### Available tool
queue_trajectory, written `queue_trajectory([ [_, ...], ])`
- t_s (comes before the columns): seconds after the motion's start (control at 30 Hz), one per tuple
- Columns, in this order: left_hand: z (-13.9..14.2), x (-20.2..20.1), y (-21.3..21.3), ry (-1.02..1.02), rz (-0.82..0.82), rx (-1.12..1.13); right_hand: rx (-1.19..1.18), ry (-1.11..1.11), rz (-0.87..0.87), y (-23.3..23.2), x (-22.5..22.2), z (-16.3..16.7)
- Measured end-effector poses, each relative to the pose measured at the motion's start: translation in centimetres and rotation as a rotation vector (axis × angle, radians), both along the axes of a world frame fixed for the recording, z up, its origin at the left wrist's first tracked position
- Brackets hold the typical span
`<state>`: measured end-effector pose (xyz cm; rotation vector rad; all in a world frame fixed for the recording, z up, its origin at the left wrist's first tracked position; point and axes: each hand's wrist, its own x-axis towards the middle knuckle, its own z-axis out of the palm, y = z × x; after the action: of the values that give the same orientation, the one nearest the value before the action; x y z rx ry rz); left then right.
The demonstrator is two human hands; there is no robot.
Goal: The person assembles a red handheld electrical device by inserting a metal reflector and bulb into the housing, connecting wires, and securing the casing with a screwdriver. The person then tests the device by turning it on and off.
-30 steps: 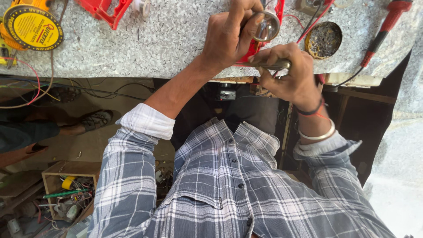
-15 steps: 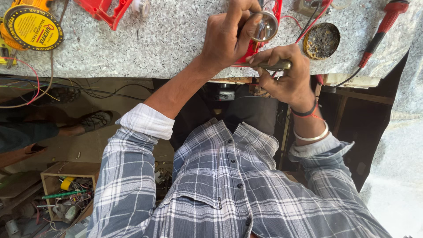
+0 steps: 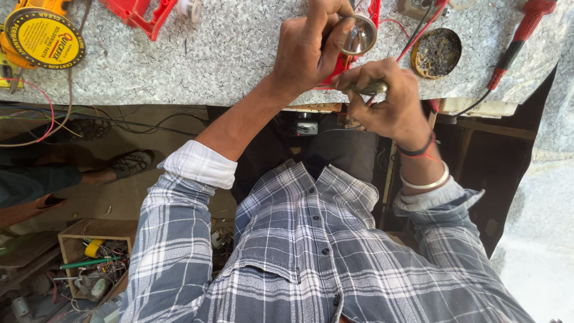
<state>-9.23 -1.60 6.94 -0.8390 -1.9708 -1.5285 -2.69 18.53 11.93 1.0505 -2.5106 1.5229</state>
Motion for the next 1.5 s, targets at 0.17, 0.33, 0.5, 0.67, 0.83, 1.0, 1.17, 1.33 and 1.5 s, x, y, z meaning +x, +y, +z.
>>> queue_trajectory([
  [0.17, 0.4, -0.1, -0.1, -0.056, 0.017, 0.02, -0.466, -0.281, -0.033, -0.9, 0.5, -2.2],
  [0.33, 0.2, -0.1, -0.2, -0.026, 0.019, -0.029, -0.002, -0.058, -0.098, 1.1, 0.5, 0.4],
  [0.5, -0.3, -0.4, 0.0, 0.024, 0.024, -0.014, 0.015, -0.097, -0.058, 0.9, 0.1, 0.4],
  [0.67, -0.2, -0.3, 0.1, -0.042, 0.03, 0.028, -0.512, -0.328, -0.071, -1.1, 0.4, -2.6],
  [0.83, -0.1, -0.4, 0.1, 0.002, 0.035, -0.001, -0.229, -0.162, -0.096, 0.2, 0.6, -0.9],
  [1.0, -0.2, -0.3, 0.0, 0.007, 0.053, -0.031, 0.089, -0.012, -0.081, 0.5, 0.5, 0.7],
  [1.17, -0.1, -0.2, 0.0, -0.051, 0.013, 0.022, -0.298, -0.201, -0.043, -1.1, 0.5, -1.0],
  [1.33, 0.1, -0.3, 0.1, -0.037, 0.034, 0.018, -0.25, -0.13, -0.078, 1.1, 0.7, -0.5],
  [1.5, -0.2, -0.8, 0.0, -0.062, -0.011, 0.076, -0.626, -0.143, -0.318, 3.9, -0.1, -1.0],
])
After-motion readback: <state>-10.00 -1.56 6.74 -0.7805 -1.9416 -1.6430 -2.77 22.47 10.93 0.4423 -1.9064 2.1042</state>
